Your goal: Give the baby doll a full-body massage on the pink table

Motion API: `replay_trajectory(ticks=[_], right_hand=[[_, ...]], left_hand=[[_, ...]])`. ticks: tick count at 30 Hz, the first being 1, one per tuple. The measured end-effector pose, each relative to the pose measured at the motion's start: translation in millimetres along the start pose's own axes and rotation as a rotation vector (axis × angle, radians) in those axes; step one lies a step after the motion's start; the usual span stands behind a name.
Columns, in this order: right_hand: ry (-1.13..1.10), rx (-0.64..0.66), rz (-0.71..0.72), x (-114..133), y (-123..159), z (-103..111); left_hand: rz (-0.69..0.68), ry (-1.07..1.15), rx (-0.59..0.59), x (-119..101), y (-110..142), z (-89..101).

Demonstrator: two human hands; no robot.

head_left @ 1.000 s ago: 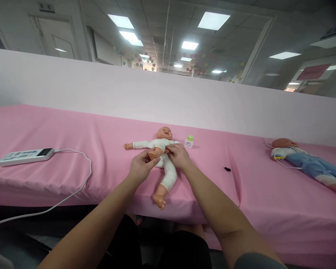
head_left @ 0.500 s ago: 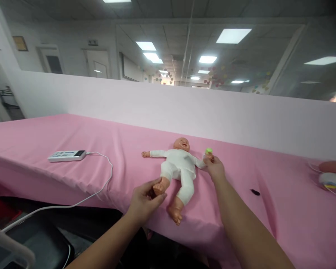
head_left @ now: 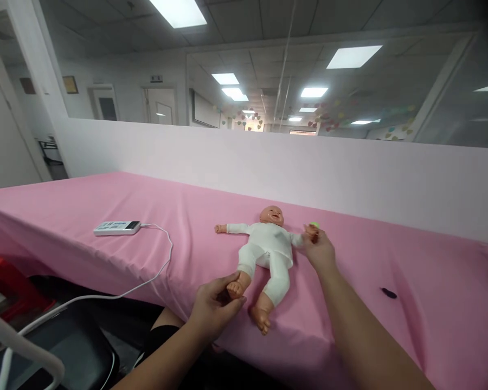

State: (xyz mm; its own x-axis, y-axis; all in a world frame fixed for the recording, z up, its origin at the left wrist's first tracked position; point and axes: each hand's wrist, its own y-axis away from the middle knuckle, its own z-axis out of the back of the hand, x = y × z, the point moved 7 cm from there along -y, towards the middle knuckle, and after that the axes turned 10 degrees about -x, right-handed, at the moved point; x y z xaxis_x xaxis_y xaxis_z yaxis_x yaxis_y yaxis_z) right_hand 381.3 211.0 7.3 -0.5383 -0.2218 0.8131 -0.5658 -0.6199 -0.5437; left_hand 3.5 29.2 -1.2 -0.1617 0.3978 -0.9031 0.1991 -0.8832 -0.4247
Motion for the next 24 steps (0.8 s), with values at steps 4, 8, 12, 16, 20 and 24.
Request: replay_trajectory(ticks=[4, 8, 12, 16, 20, 24], right_hand=[[0.044, 0.237, 0.310, 62, 37, -26], [0.201, 0.408, 0.602, 90, 68, -46], [0.275, 0.461, 0.690, 91, 74, -50], [0.250, 0.425, 0.647, 87, 69, -46], [0.195, 0.379, 0.583, 83, 62, -43], [0.157, 0.333, 0.496, 75, 52, -39]], left_hand=[[0.018, -0.055, 0.002, -13, -11, -6.4], [0.016, -0.048, -0.002, -26, -26, -16.8], [0.053, 0.064, 0.006, -19, -41, -35.7], [0.069, 0.128, 0.014, -11, -58, -57.1], [0.065, 0.116, 0.034, -13, -77, -75.2], [0.057, 0.045, 0.046, -16, -88, -86.1]])
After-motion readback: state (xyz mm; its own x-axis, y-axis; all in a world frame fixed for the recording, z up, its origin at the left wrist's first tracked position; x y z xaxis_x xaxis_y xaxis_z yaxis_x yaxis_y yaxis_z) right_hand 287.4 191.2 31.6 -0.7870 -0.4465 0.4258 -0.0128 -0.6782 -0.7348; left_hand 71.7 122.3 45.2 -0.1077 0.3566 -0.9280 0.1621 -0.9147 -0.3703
